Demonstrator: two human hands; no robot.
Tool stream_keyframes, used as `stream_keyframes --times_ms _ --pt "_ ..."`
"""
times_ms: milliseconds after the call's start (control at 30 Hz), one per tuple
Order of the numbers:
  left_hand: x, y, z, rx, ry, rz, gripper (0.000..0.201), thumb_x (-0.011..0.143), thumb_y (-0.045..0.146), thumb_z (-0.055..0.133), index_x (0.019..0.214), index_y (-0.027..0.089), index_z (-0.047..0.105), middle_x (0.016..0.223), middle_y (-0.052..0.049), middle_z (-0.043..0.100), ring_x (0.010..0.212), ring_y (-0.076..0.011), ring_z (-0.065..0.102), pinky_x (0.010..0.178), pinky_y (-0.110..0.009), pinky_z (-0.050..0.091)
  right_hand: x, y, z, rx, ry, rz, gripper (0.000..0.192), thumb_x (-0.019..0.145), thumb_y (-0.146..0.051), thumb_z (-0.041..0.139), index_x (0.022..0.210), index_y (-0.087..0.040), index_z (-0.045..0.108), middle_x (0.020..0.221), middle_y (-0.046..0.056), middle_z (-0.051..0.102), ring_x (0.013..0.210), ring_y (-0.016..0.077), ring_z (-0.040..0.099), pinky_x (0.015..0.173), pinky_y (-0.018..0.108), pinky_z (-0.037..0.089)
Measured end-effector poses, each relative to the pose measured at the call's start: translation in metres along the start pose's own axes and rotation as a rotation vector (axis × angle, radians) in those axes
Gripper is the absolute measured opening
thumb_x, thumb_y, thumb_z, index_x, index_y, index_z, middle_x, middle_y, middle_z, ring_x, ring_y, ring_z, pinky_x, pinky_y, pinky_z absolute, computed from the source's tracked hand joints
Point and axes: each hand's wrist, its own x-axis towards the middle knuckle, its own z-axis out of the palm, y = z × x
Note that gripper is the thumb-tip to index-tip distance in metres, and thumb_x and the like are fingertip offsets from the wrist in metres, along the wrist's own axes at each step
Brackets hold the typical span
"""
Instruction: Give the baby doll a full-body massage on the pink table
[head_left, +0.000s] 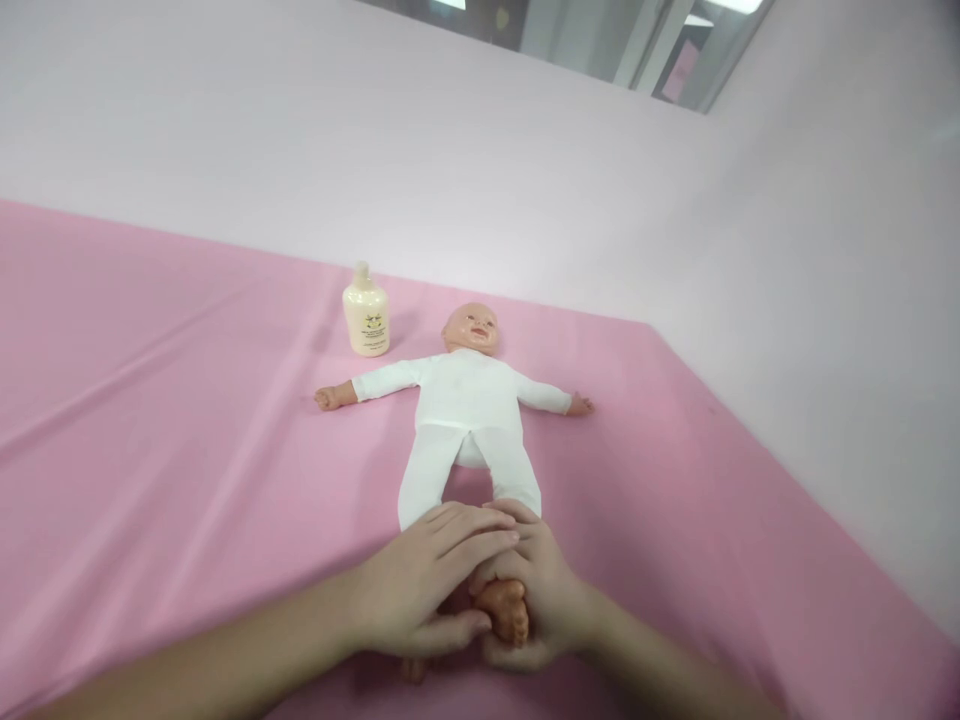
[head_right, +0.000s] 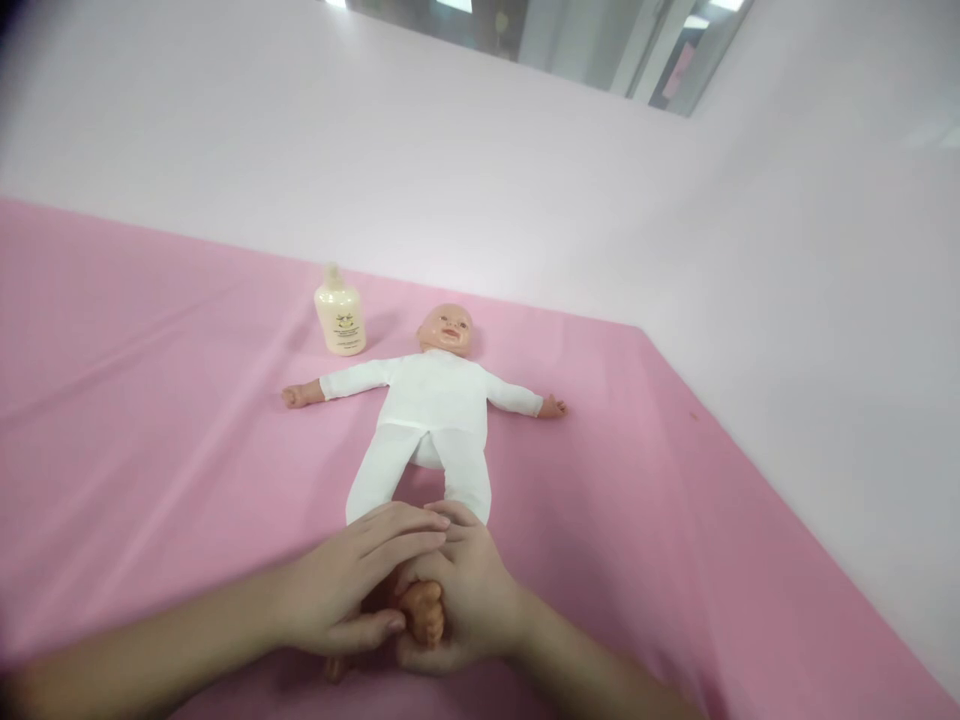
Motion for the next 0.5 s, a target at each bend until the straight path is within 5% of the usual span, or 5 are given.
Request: stream_keyframes --times_ms 267,500 --pt "0.0005 0.0008 -0.0035 0.013 -0.062 -0.065 0.071 0.085 0.041 0.061 0.146 0.02 0.032 0.145 -0.015 0.047 0.132 -0.0309 0.046 0.109 -0.048 0.041 -0.0045 -0.0024 0.0047 -0.017 -0.002 -0.026 0.026 0.071 -0.034 0.056 0.091 -0.026 0.042 0.075 -0.005 0.063 0.077 0.0168 0.066 0.093 0.037 0.044" --pt "0.0015 -0.0043 -0.0011 0.04 -0.11 -0.095 0.101 0.064 0.059 0.08 0.146 0.021 0.034 0.141 -0.018 0.05 0.126 -0.036 0.051 0.107 -0.052 0.042 0.0009 -0.0045 -0.0014 0.041 -0.001 -0.029 0.028 0.077 -0.039 0.058 0.094 -0.026 0.04 0.075 -0.005 0.064 0.078 0.0165 0.065 0.093 0.037 0.044"
